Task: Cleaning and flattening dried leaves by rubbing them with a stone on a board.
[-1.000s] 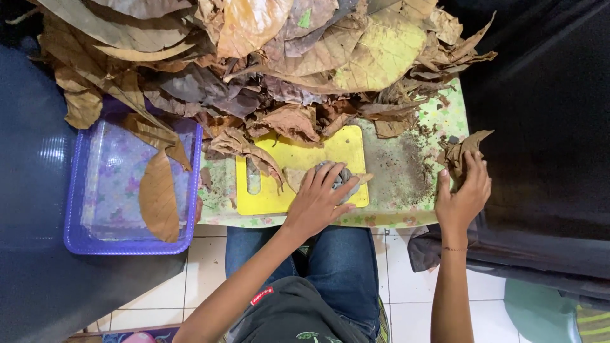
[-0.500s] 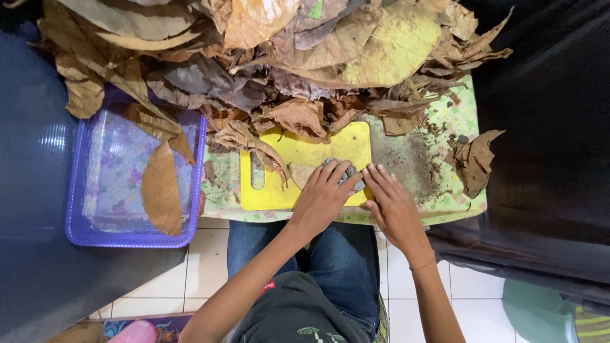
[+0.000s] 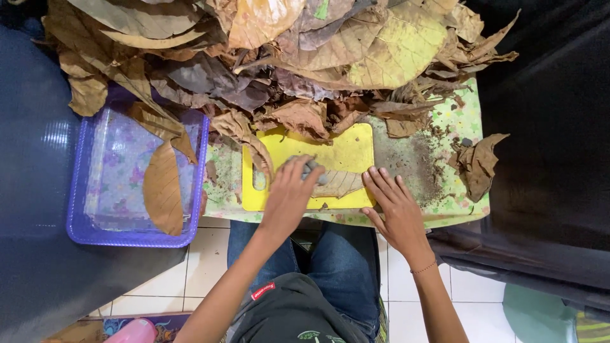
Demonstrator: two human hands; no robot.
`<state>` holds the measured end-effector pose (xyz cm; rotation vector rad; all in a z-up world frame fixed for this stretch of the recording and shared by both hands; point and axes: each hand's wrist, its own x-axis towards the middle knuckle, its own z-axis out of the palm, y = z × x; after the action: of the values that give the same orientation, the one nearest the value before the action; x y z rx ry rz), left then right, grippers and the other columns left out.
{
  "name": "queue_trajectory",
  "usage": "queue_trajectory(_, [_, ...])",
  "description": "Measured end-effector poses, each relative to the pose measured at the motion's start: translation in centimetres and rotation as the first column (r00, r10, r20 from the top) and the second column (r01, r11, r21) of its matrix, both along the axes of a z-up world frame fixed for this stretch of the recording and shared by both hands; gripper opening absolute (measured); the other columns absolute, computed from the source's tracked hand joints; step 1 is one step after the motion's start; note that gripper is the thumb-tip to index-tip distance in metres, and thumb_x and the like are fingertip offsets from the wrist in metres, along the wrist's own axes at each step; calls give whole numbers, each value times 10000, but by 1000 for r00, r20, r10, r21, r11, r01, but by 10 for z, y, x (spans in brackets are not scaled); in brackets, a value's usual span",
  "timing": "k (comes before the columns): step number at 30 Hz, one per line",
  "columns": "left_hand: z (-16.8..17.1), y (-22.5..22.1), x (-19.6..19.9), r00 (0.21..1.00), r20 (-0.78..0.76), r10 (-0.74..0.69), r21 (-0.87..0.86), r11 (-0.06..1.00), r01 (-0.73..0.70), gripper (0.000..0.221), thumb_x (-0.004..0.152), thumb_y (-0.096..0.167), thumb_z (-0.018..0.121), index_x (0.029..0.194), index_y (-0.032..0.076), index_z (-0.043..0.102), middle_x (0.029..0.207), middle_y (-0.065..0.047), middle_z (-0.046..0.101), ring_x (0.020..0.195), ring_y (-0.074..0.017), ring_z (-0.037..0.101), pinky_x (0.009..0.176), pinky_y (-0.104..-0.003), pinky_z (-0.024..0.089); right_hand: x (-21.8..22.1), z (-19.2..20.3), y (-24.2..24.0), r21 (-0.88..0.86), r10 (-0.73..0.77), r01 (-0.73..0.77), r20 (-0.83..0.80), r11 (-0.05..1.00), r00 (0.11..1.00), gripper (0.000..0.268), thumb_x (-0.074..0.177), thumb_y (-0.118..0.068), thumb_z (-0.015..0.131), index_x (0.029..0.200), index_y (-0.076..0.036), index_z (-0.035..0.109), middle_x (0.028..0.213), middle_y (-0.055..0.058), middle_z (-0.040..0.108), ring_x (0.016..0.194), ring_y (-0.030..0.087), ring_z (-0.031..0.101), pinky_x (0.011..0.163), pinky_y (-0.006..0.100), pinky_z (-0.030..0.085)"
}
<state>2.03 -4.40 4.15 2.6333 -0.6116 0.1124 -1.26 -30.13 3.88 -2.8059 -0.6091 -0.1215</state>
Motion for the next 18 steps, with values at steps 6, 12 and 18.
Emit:
queue_trajectory(6, [-14,-18,4,992,129,5,9,1000,-6,364,978,48,612,1322,155,558,1274,-217,547,1231,-378,561,912,-476,511,0,-2,-1,-10,12,-12,32,1000,999,649,1003,-462,536,1597,-230,417,1640,0,403,1519,204,331,1261,417,205])
queue_trajectory(12, [-8,-61,-12,979,150,-134,-60,988,145,433,964,39,632,1366,161,528,1322,-209,516,1280,-391,506,996,-487,476,-1,-7,-3,-16,18,-17,46,1000,999,630,997,-447,552,1570,-205,455,1642,12,403,1518,206,333,1264,418,207])
queue_trajectory(18, [-17,-39,-4,998,56,-41,-57,997,44,470,894,-50,651,1309,155,575,1297,-183,522,1254,-369,527,946,-488,491,1,-3,-1,-35,21,-19,63,999,998,660,996,-447,551,1599,-212,417,1642,14,403,1518,205,337,1259,424,220])
